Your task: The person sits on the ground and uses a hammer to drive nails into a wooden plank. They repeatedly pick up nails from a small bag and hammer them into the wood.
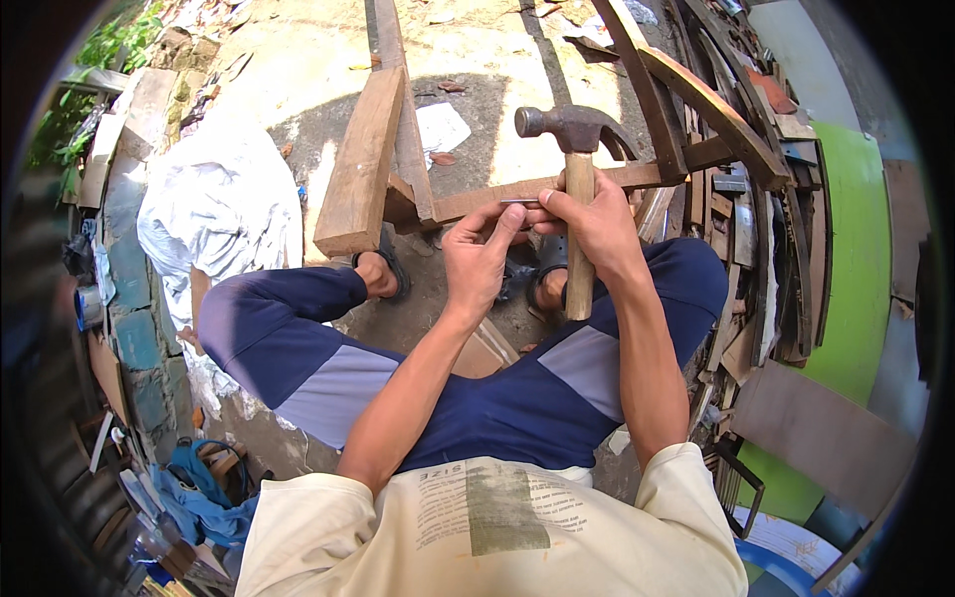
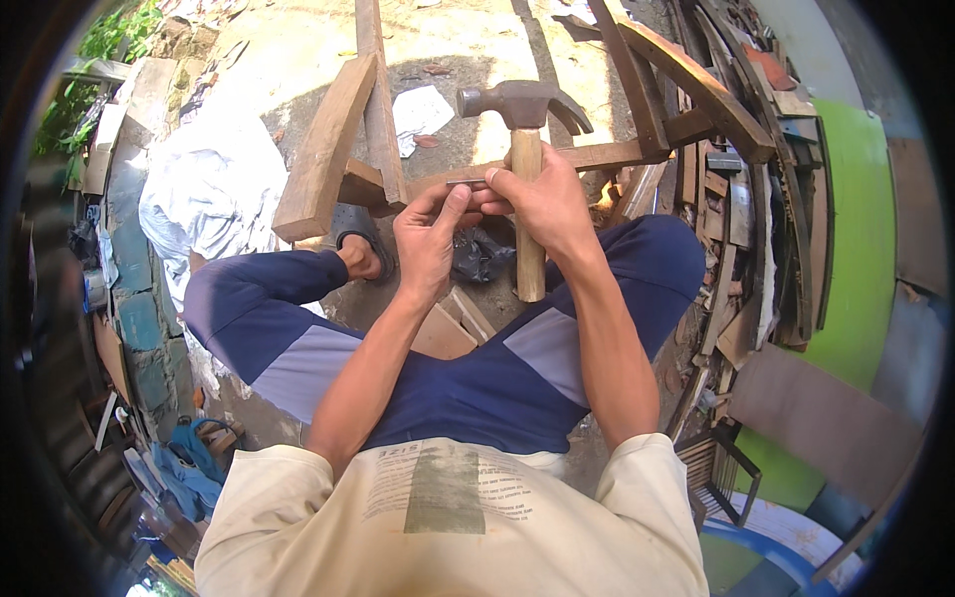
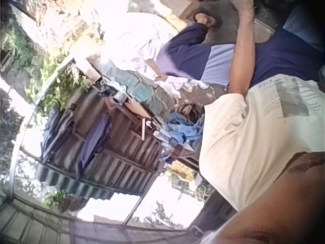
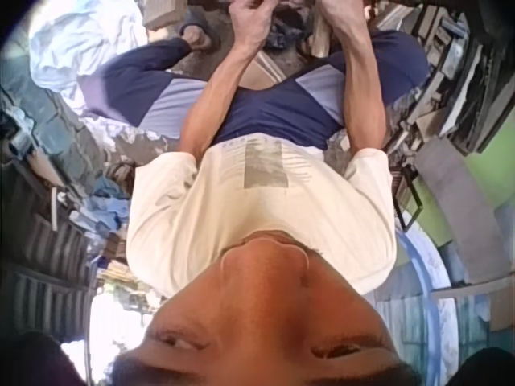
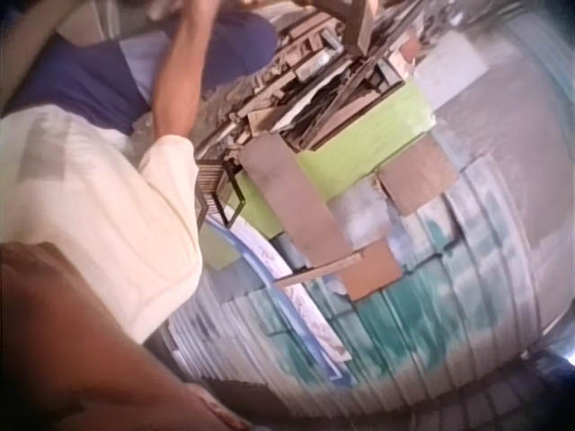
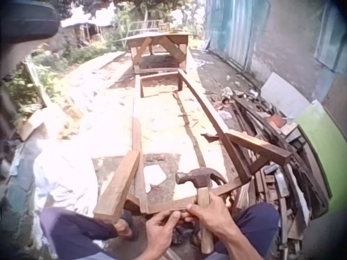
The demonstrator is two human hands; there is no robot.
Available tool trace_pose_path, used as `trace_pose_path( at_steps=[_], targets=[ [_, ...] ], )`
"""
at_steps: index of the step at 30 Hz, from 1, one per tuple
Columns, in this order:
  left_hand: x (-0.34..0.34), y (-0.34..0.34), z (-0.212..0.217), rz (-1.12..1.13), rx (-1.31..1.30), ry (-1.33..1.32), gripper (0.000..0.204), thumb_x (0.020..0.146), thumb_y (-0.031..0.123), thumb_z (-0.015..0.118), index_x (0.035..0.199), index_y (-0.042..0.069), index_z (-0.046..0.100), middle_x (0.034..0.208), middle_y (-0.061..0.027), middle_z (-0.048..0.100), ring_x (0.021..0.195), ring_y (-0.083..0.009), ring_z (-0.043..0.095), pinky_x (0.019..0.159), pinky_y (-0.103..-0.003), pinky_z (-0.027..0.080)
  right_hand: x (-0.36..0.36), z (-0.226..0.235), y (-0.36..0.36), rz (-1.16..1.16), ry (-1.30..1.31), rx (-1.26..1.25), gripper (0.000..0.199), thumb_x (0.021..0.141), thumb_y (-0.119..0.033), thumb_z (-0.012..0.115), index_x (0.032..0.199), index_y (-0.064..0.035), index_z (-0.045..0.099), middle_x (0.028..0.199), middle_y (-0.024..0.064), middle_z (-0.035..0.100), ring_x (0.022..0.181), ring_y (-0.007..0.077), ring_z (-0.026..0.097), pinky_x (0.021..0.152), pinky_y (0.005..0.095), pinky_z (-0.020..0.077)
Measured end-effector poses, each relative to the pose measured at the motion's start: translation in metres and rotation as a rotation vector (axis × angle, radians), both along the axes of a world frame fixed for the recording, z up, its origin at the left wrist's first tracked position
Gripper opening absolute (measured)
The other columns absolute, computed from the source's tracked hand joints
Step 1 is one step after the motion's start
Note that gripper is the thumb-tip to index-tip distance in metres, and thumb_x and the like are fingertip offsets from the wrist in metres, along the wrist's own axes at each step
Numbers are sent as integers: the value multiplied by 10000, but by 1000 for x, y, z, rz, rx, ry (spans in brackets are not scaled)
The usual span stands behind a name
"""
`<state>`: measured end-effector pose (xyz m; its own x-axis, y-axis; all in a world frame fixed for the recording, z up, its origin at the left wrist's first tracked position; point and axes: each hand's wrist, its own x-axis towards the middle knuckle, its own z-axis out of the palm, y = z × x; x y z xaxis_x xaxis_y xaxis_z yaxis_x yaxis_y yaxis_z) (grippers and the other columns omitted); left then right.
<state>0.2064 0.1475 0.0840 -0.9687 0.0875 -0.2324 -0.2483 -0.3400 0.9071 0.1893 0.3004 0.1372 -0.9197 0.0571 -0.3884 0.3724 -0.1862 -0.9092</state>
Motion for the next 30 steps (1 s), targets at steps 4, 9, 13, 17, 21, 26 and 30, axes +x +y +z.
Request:
trace_pose_path(
  at_steps=[4,9,13,17,21,26,30],
  targets=[
    [-1,-10,14,98,24,57,186,952,150,700,1053,-4,729,943,-73,741,857,-86,674,762,-241,554,-1,5,-14,93,14,1,245,918,-48,669,1082,56,521,928,122,665,786,182,718,674,265,616],
    [4,-34,55,200,-270,272,174,953,114,695,1049,-28,720,943,-68,737,863,-77,657,786,-224,520,-3,8,-31,142,52,15,283,929,-129,704,1085,48,546,905,130,690,763,176,711,648,284,604],
    [3,-73,92,174,-286,371,206,957,117,689,1093,-34,716,968,-73,746,871,-84,667,776,-228,531,-7,8,-40,148,44,71,262,928,-125,704,1051,39,540,869,120,677,726,174,698,620,291,593],
    [-29,-122,122,169,-470,331,256,976,149,664,1161,-25,703,1000,-105,756,923,-138,702,821,-262,549,-11,4,-48,151,48,93,255,925,-115,701,1048,43,543,852,121,679,720,176,697,622,297,595],
    [-78,-156,113,-29,-683,305,295,970,196,662,1153,-32,705,963,-108,765,913,-126,707,806,-268,547,-16,0,-55,170,53,102,262,924,-120,700,1055,47,548,843,124,681,712,179,698,620,300,598],
    [-107,-170,88,-175,-816,318,290,926,197,695,1117,-20,721,918,-117,766,816,-127,713,745,-271,553,-20,-1,-63,176,46,122,273,925,-139,703,1052,47,548,841,130,679,706,183,699,621,304,599],
    [-104,-174,77,-132,-666,242,245,931,178,697,1075,-19,723,923,-104,764,821,-119,708,750,-261,550,-25,-2,-68,178,10,133,277,927,-142,703,1060,46,547,843,133,681,701,186,698,619,308,599]
  ],
)
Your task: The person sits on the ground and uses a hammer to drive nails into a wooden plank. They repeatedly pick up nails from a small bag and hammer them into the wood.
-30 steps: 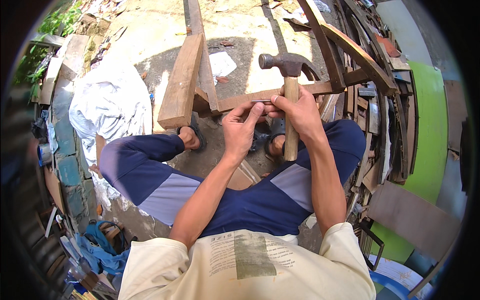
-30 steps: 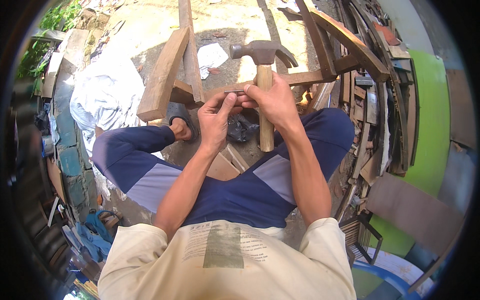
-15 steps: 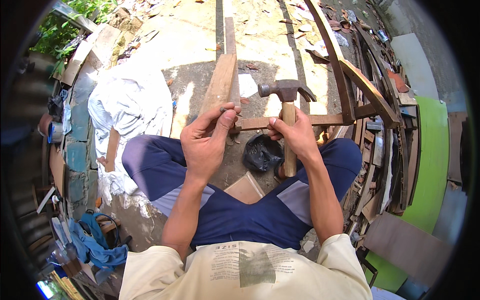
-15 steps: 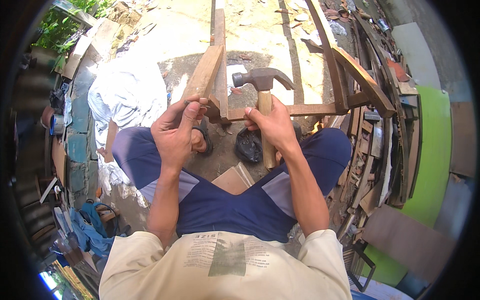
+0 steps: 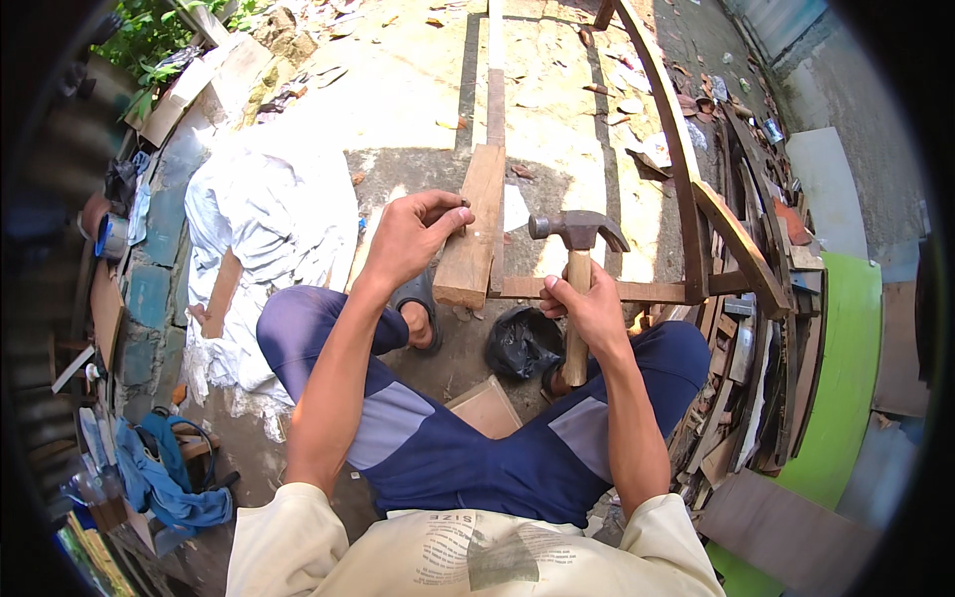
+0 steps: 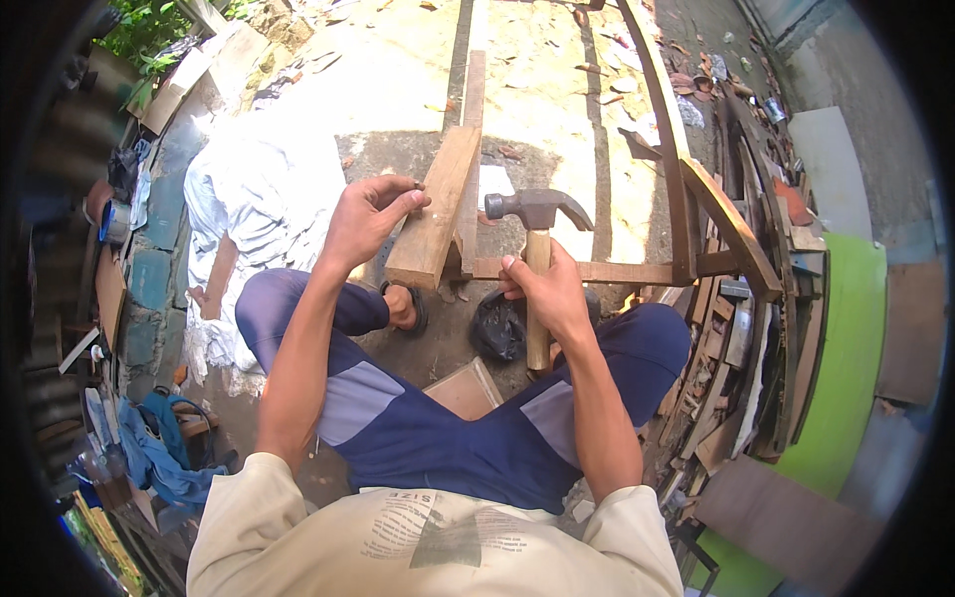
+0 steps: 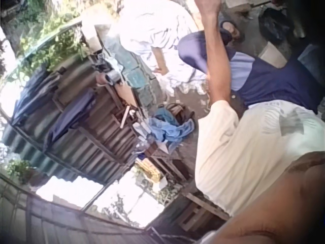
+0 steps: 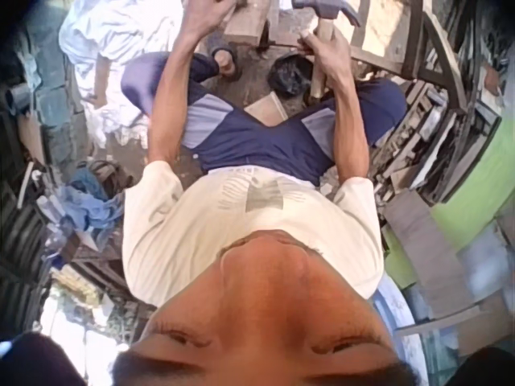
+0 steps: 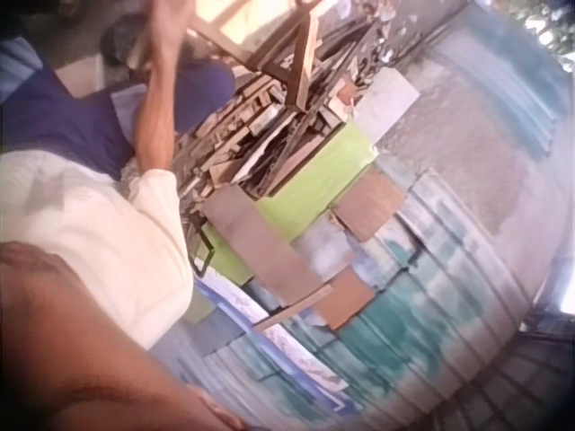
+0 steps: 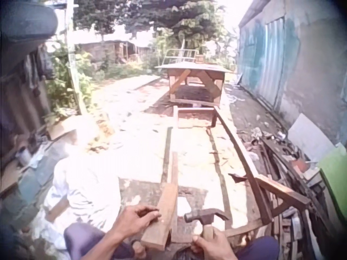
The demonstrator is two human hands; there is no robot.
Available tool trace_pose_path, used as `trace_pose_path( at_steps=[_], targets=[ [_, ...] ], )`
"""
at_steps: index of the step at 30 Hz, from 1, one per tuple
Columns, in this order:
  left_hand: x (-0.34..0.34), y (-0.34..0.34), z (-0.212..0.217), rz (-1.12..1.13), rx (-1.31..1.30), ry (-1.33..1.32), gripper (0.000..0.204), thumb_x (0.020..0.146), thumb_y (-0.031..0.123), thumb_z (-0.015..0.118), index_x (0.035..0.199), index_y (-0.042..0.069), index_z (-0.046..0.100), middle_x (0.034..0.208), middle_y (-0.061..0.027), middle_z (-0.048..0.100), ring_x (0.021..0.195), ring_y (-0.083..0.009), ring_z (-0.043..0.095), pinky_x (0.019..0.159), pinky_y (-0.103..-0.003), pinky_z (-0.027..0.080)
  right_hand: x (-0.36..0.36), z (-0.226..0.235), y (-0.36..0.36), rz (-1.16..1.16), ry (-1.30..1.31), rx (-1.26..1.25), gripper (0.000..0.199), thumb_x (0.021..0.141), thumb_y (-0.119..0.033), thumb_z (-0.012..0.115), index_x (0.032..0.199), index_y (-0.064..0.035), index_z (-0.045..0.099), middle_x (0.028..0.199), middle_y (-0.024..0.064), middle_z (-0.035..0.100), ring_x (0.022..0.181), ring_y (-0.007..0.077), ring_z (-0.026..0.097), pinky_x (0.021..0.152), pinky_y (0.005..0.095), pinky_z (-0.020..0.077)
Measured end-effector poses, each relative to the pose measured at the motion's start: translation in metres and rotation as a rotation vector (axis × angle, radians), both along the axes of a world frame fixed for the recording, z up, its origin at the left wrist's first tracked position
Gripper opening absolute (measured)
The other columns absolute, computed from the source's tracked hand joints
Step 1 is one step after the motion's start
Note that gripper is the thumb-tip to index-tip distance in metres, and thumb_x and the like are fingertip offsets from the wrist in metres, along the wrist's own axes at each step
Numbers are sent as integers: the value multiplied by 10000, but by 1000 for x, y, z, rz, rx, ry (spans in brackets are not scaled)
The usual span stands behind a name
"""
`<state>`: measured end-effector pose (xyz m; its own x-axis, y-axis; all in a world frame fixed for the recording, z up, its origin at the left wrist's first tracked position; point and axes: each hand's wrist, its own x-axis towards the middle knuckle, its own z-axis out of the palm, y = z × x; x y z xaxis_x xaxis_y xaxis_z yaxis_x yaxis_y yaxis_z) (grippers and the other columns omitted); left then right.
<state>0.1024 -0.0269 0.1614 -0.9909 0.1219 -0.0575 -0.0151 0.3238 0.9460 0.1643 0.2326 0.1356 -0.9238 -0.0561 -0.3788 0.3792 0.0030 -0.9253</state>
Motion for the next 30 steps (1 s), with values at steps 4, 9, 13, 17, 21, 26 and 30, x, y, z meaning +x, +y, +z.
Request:
trace_pose_path(
  at_steps=[4,9,13,17,21,26,30],
  targets=[
    [1,-4,-2,-28,61,-26,233,932,172,706,1066,-18,724,932,-83,758,869,-111,702,777,-257,546,-6,-2,-5,-8,-22,5,275,930,-145,702,1063,43,550,843,137,682,695,189,695,616,310,596],
    [1,-4,0,-6,83,-51,255,926,174,722,1080,-28,723,944,-79,756,888,-108,693,809,-263,540,-14,-2,-10,13,-41,38,324,934,-157,700,1119,51,536,867,140,686,725,191,700,643,301,592],
    [-3,-7,-11,-13,182,-72,251,915,180,736,1065,-21,735,946,-79,754,882,-109,691,798,-263,543,-21,-6,-15,20,-24,27,302,940,-152,693,1111,44,541,861,140,685,724,190,699,636,304,592],
    [-6,-12,-14,-41,190,-113,241,909,178,743,1045,-21,746,927,-78,755,872,-109,690,787,-258,543,-25,-11,-20,19,-14,47,283,943,-146,687,1104,38,543,848,140,683,716,191,697,629,305,591],
    [-10,-15,-13,-73,190,-139,241,905,179,747,1042,-19,752,917,-79,757,856,-105,689,774,-256,543,-26,-9,-29,5,4,56,235,942,-150,689,1021,0,526,820,134,678,692,195,693,616,313,589],
    [-15,-15,-14,-110,218,-146,268,891,194,762,1062,-12,750,922,-88,761,848,-110,689,771,-262,547,-24,-14,-30,-13,4,101,226,947,-119,669,1045,40,541,829,160,683,686,213,701,611,317,596],
    [-17,-16,-19,-120,186,-88,268,881,214,766,1052,9,758,927,-100,766,838,-118,701,770,-268,552,-23,-19,-31,3,7,137,234,946,-129,674,1041,39,541,825,164,686,692,218,705,614,319,598]
  ],
)
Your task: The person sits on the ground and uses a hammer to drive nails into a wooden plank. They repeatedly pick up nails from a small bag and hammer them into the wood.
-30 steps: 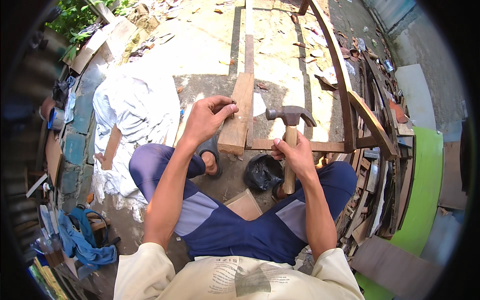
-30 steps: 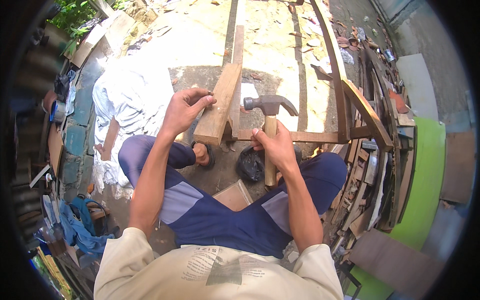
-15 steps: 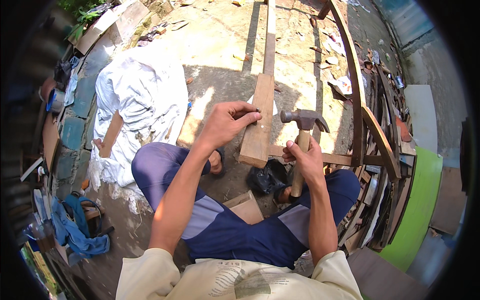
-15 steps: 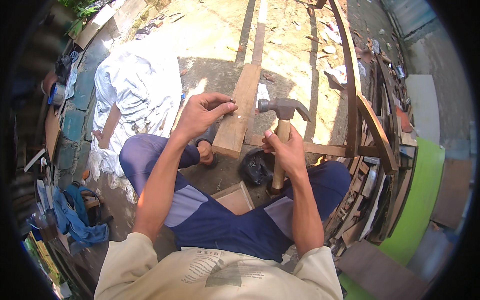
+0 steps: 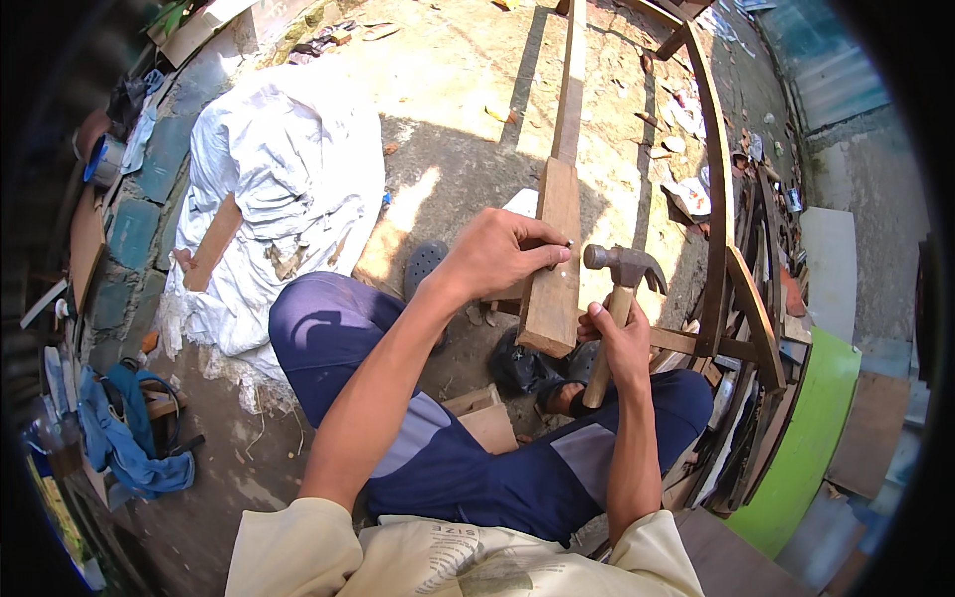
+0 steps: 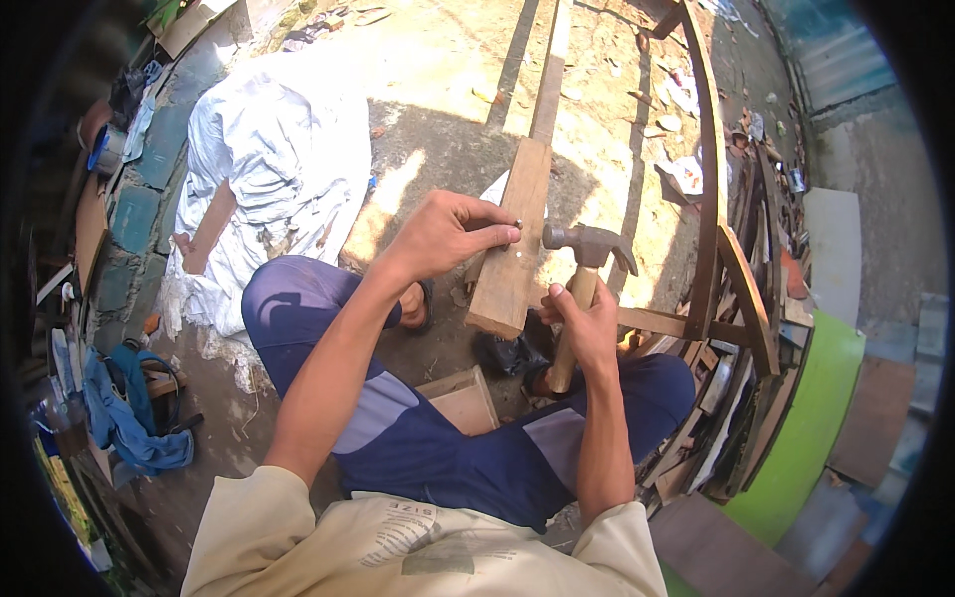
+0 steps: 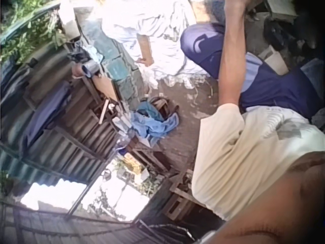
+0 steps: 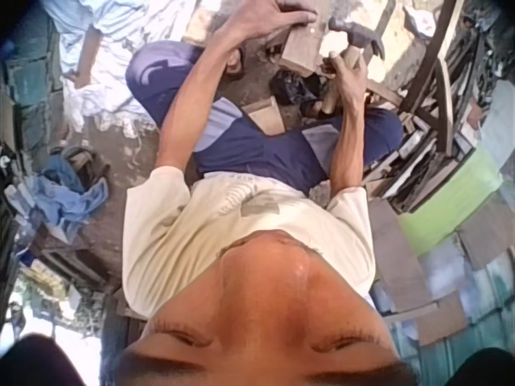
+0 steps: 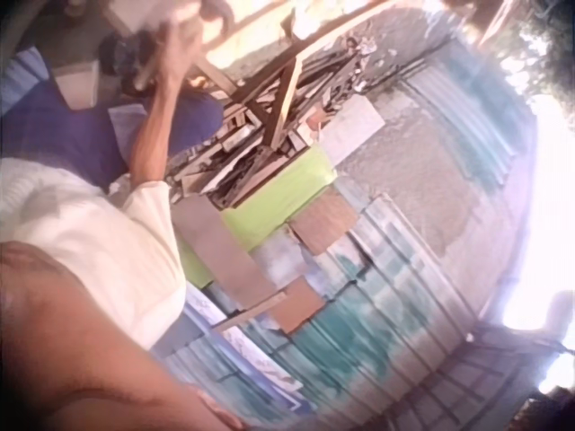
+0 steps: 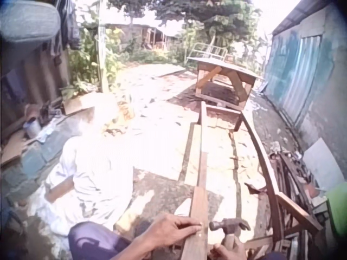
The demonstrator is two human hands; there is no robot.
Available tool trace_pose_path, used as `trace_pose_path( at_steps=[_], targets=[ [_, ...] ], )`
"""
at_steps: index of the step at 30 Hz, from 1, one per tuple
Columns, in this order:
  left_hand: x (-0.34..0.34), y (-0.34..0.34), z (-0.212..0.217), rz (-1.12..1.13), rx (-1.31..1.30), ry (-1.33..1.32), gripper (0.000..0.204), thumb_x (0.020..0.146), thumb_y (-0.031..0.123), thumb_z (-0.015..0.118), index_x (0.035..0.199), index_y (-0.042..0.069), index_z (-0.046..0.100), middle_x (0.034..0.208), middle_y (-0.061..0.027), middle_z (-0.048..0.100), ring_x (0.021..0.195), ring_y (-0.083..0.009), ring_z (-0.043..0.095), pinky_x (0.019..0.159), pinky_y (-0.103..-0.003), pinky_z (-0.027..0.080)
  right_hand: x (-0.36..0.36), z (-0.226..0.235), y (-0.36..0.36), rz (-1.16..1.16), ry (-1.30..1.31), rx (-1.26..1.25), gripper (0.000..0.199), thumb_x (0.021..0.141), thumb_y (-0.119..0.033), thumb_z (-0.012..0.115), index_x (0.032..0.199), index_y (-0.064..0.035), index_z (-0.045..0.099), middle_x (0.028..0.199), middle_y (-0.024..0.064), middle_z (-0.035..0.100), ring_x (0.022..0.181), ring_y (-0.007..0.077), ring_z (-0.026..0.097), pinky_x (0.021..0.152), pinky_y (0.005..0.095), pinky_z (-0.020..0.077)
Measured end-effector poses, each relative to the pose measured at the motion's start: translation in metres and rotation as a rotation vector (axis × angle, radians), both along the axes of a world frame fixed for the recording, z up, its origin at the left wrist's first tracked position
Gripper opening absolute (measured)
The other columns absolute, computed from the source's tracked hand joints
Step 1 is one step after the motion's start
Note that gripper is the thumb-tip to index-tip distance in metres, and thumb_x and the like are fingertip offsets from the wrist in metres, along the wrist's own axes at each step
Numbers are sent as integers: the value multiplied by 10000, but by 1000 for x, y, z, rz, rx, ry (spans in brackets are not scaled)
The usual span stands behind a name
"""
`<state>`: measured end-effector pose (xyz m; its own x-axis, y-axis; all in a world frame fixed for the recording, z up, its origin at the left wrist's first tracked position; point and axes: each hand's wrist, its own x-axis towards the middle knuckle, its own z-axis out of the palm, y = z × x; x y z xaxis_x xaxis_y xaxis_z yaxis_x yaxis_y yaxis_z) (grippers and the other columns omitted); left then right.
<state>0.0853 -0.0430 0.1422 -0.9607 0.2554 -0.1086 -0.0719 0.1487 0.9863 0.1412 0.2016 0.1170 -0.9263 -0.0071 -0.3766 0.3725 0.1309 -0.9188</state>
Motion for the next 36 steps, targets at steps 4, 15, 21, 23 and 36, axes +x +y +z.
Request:
trace_pose_path(
  at_steps=[4,15,21,23,36],
  targets=[
    [-1,-3,0,-3,8,40,262,867,259,763,1013,42,772,898,-105,768,788,-129,720,746,-274,553,2,-1,-2,0,8,9,240,944,-136,679,1038,35,540,821,160,688,692,217,704,618,321,597],
    [-6,-7,2,-81,1,41,217,860,194,775,1013,40,778,899,-66,773,818,-86,688,766,-265,542,3,-3,-7,-47,47,28,238,946,-150,684,1046,14,542,781,114,666,639,182,672,578,305,570],
    [-2,-5,2,-51,24,83,242,850,225,764,1012,46,769,908,-128,762,802,-155,728,761,-299,557,2,44,-9,-7,35,132,247,955,-143,663,1114,9,551,722,20,573,535,100,566,478,253,474],
    [-1,-3,1,-43,24,98,235,851,207,762,1019,42,766,919,-129,762,813,-152,731,762,-298,558,2,63,-11,4,64,121,253,957,-116,641,1154,14,551,734,5,557,519,85,535,464,240,445],
    [6,-1,-9,28,26,69,229,869,193,755,1040,41,764,912,-118,767,781,-120,723,716,-274,560,-8,150,-25,163,217,220,484,972,-108,595,1392,66,430,732,5,528,508,54,491,441,231,388]
  ],
)
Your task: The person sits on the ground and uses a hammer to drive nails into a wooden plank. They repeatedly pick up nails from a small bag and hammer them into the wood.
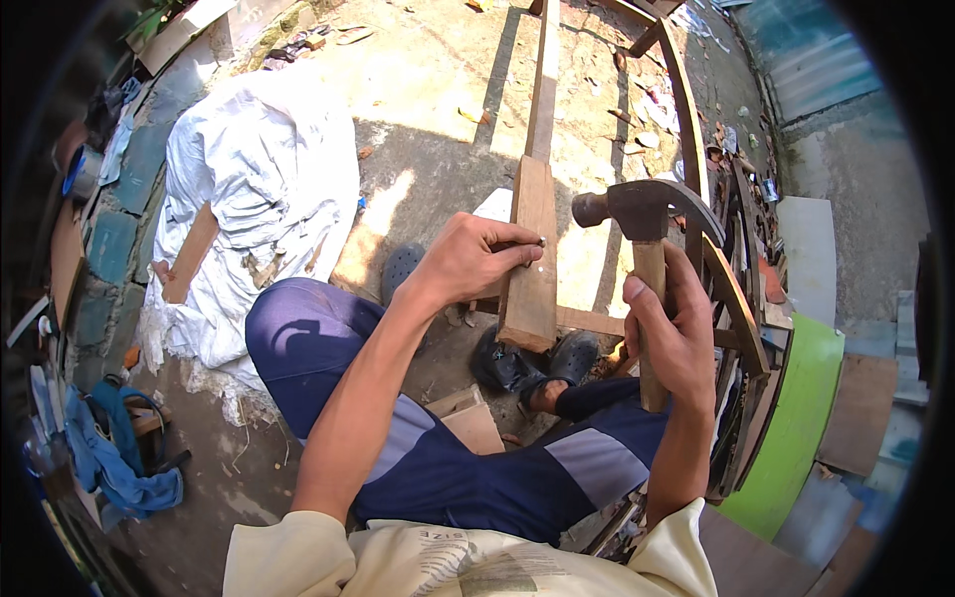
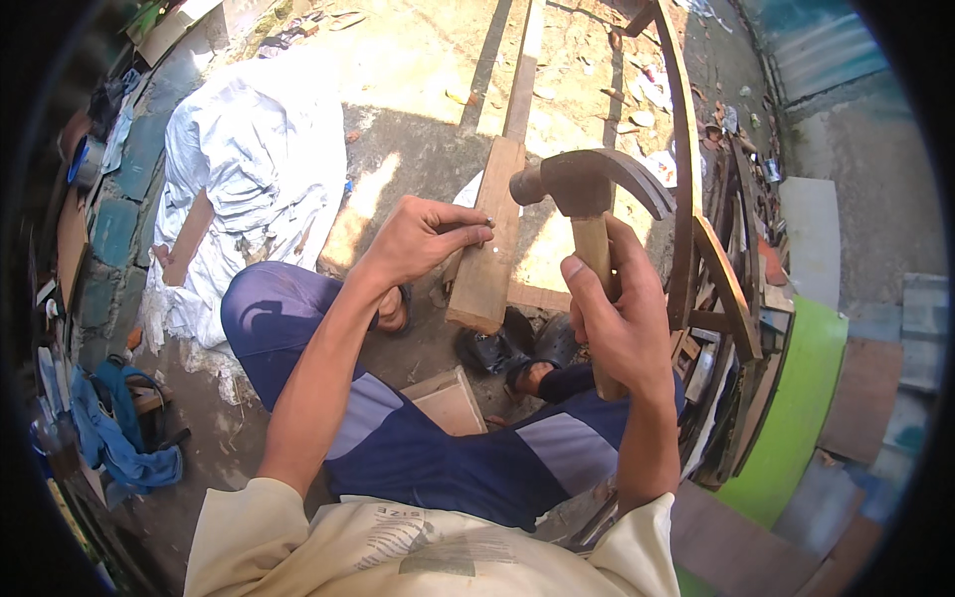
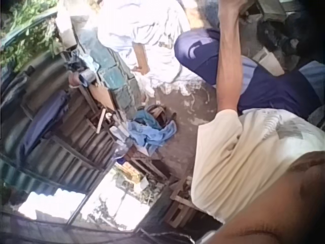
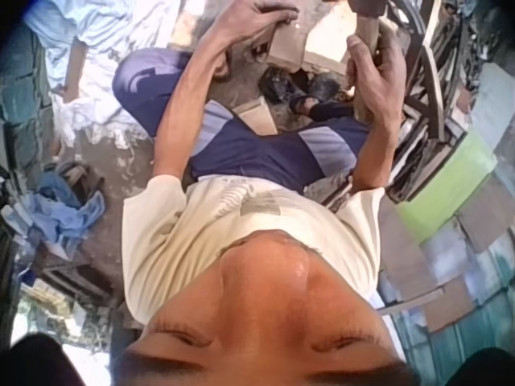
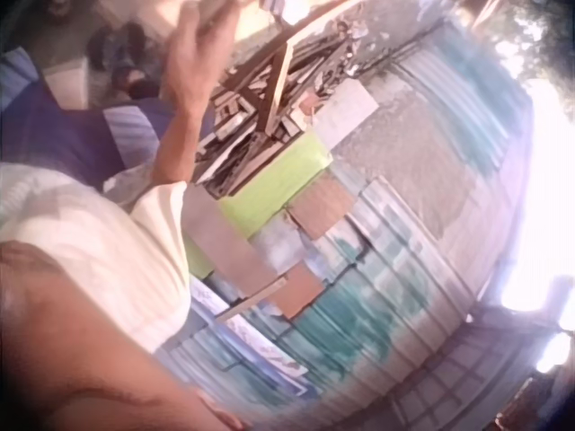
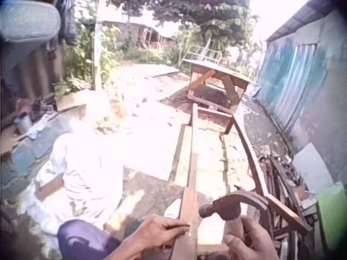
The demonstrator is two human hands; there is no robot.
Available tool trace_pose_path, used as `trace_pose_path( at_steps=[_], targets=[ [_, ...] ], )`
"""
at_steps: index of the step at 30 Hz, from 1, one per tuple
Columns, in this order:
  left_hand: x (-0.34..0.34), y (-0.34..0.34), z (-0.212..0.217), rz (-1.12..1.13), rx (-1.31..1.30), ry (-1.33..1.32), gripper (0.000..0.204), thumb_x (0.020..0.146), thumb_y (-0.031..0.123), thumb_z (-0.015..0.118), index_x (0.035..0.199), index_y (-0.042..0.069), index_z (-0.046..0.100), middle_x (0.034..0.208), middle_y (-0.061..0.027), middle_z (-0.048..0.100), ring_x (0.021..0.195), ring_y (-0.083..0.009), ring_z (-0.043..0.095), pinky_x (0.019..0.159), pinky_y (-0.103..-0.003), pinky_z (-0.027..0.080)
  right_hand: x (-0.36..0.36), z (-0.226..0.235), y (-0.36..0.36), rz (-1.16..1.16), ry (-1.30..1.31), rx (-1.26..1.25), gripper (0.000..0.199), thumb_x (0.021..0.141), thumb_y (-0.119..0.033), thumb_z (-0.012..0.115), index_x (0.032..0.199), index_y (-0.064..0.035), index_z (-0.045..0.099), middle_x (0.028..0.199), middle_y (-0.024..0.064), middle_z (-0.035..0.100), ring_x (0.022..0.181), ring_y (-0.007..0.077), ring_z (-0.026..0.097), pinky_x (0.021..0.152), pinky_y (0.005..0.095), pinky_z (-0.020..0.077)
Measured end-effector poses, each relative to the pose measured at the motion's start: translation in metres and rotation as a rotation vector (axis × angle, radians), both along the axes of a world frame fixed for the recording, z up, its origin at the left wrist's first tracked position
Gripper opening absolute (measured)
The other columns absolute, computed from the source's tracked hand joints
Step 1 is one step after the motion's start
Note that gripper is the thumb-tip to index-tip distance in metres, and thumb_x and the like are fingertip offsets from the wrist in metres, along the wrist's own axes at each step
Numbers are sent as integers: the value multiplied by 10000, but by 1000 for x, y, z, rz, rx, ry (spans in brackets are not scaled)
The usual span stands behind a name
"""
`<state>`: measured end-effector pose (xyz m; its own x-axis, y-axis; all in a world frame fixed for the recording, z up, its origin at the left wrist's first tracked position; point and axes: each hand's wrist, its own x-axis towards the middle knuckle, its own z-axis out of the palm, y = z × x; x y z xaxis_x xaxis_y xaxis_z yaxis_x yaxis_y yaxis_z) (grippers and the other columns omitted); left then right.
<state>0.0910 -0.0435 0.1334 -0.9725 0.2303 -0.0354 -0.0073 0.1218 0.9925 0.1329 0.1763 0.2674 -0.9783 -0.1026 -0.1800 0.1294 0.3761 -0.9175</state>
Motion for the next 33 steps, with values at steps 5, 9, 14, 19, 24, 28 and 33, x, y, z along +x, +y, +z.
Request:
trace_pose_path(
  at_steps=[5,9,14,19,24,28,33],
  targets=[
    [1,0,0,19,19,20,234,876,178,748,1046,17,759,910,-120,769,777,-102,710,707,-266,557,0,-9,0,29,-49,33,468,971,-114,603,1376,62,448,713,5,531,511,56,499,442,237,394],
    [3,0,-1,21,47,0,240,880,180,746,1058,18,755,913,-123,769,779,-100,708,710,-263,558,-1,-13,-2,50,-40,91,452,971,-132,618,1361,48,477,723,17,558,533,66,522,461,249,413],
    [5,0,0,18,24,21,248,880,187,747,1065,22,754,908,-127,768,779,-98,706,707,-265,559,-5,1,-11,31,97,86,443,983,-147,610,1361,48,486,778,19,579,593,58,537,497,240,425],
    [5,0,3,21,-68,47,240,879,194,748,1057,33,758,907,-140,764,793,-108,716,712,-274,564,-8,6,-10,161,54,346,451,954,-170,630,1316,72,514,901,229,667,751,297,675,687,389,508],
    [5,0,-3,29,-57,69,229,873,187,754,1045,36,760,904,-149,761,799,-119,724,717,-284,569,-6,8,-5,181,121,417,442,948,-170,642,1310,61,534,919,257,687,799,315,702,727,398,525],
    [6,1,-1,22,-53,58,225,874,171,754,1050,30,757,902,-148,761,804,-122,726,715,-285,571,-3,7,-9,102,215,309,438,951,-158,634,1309,72,528,935,275,687,832,363,706,738,406,525],
    [3,0,4,33,-55,93,223,886,157,747,1063,22,751,905,-139,763,809,-121,731,701,-277,574,-3,6,-9,261,130,429,437,945,-158,634,1300,74,532,935,304,678,868,422,699,787,447,520]
  ],
)
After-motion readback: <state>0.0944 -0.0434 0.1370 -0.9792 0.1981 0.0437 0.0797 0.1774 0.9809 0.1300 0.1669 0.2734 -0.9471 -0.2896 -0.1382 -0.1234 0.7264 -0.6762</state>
